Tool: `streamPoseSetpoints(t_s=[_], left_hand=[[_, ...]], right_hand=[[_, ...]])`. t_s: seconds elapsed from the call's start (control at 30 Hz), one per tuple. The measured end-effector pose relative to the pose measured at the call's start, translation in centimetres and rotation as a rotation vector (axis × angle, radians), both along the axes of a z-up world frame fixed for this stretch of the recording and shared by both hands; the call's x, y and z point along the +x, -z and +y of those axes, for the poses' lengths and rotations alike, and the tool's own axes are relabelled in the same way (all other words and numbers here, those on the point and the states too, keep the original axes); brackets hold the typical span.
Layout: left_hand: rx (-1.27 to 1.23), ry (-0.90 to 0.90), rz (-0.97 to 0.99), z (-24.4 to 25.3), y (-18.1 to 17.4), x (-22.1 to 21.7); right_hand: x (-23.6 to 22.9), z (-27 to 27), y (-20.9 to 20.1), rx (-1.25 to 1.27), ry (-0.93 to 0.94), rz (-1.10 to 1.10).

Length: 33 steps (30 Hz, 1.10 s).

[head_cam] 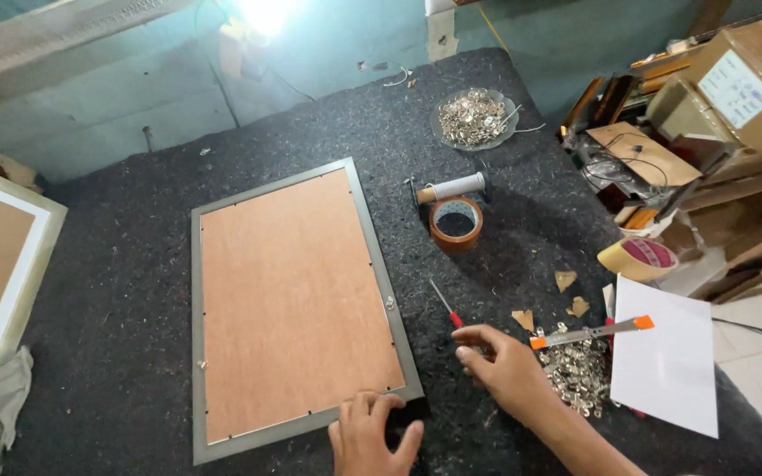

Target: Removing the back of picture frames and polishing the glass with a cloth

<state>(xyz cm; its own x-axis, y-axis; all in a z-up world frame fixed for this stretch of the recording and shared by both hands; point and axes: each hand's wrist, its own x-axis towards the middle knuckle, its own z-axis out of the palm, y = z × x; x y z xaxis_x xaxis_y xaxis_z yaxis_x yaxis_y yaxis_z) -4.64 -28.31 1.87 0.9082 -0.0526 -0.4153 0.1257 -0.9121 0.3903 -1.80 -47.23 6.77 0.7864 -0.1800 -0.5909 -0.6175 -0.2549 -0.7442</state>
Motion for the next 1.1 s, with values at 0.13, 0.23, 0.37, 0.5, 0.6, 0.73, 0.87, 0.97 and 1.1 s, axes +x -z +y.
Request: streamPoseSetpoints(t_s=[0.13, 0.23, 0.37, 0.5, 0.6, 0.73, 0.87, 0.97, 1.1], left_hand=[[0.251, 0.004, -0.075, -0.8, 3.2, -1.0], [0.486, -0.043, -0.044, -0.1, 5.9, -1.6], [0.74, 0.106, -0.517, 1.2, 9.9, -2.5], [0.797, 0.147, -0.708, 1.0, 10.4, -3.0], [0.665, 0.176, -0.639, 0.7, 8.3, -2.9], [0.449, 0.146, -0.554, 1.0, 4.6, -2.0], [0.272, 0.132, -0.728, 1.8, 0.9, 1.0], [0.113, 0.061, -0.824, 2.3, -2.1, 2.1], [-0.206, -0.149, -0.959, 3.1, -8.1, 3.0]], right_hand=[[1.3, 0.9, 1.9, 0.188, -0.054, -0.027], [2.2, 2.3, 2.7, 0.182, -0.184, -0.022], [2.7, 4.7, 4.4, 0.176, -0.382, 0.016], [3.1, 5.8, 3.3, 0.353, -0.165, 0.026], [4.8, 5.3, 3.1, 0.565, 0.206, 0.162], [5.1, 4.8, 3.0, 0.642, 0.247, 0.272], [5.2, 4.9, -0.7, 0.734, 0.33, 0.24], [4.6, 6.1, -6.0, 0.779, 0.292, 0.107], [4.2, 8.1, -9.4, 1.074, 0.214, -0.246]])
